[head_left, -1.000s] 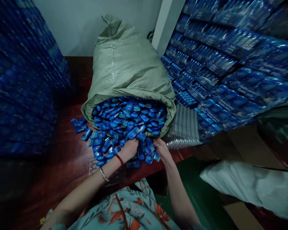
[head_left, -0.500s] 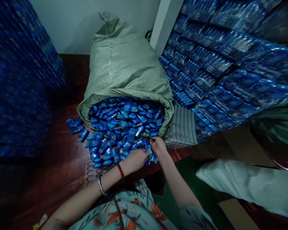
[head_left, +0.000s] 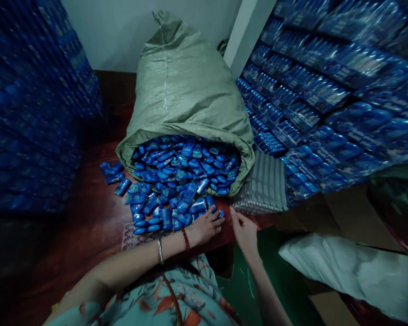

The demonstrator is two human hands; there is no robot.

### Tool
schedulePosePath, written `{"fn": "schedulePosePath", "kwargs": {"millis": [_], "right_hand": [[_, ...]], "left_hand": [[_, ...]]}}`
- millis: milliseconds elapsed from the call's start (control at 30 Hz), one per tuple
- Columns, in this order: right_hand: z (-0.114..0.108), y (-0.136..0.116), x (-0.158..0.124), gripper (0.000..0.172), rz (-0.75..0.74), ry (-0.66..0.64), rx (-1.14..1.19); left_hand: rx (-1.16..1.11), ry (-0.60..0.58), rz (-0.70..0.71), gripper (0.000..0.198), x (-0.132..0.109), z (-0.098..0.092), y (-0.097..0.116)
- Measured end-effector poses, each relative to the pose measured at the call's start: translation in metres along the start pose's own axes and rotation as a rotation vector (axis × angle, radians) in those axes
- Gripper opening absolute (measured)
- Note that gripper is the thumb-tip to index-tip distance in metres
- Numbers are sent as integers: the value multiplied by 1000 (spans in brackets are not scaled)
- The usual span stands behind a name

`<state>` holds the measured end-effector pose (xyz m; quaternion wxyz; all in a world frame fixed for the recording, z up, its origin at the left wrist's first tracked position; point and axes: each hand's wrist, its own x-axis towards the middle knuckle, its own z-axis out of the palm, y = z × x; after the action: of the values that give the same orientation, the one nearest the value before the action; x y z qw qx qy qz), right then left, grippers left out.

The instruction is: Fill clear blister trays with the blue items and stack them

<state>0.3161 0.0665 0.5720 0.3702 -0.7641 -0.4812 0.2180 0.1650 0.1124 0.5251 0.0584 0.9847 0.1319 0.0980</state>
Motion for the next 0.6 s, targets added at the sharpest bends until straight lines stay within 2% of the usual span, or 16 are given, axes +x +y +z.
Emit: {"fn": "schedulePosePath", "kwargs": {"millis": [100,200,267,333,433,533,600], "right_hand": [[0,16,25,48,-132,27,-141],[12,26,50,48,-129,65,-155],[21,30,50,48,-115,91,-153],[33,33,35,49,-102,99,-104],[56,31,-3,49,-116,112,67],[82,19,-35,50,-220,34,162],[97,8,-49,53,-263,-9,143]], "left_hand": [[27,11,11,19,-16,-9,-16],[26,17,38,29,-28,-18,-31],[25,34,22,30,-34,-23,-40],[30,49,-9,29,-38,-29,-48],[47,30,-48,28,-42,-44,-57],[1,-26,-89,32,-53,-72,-60],[-60,2,-158,35,-73,-95,-57]]}}
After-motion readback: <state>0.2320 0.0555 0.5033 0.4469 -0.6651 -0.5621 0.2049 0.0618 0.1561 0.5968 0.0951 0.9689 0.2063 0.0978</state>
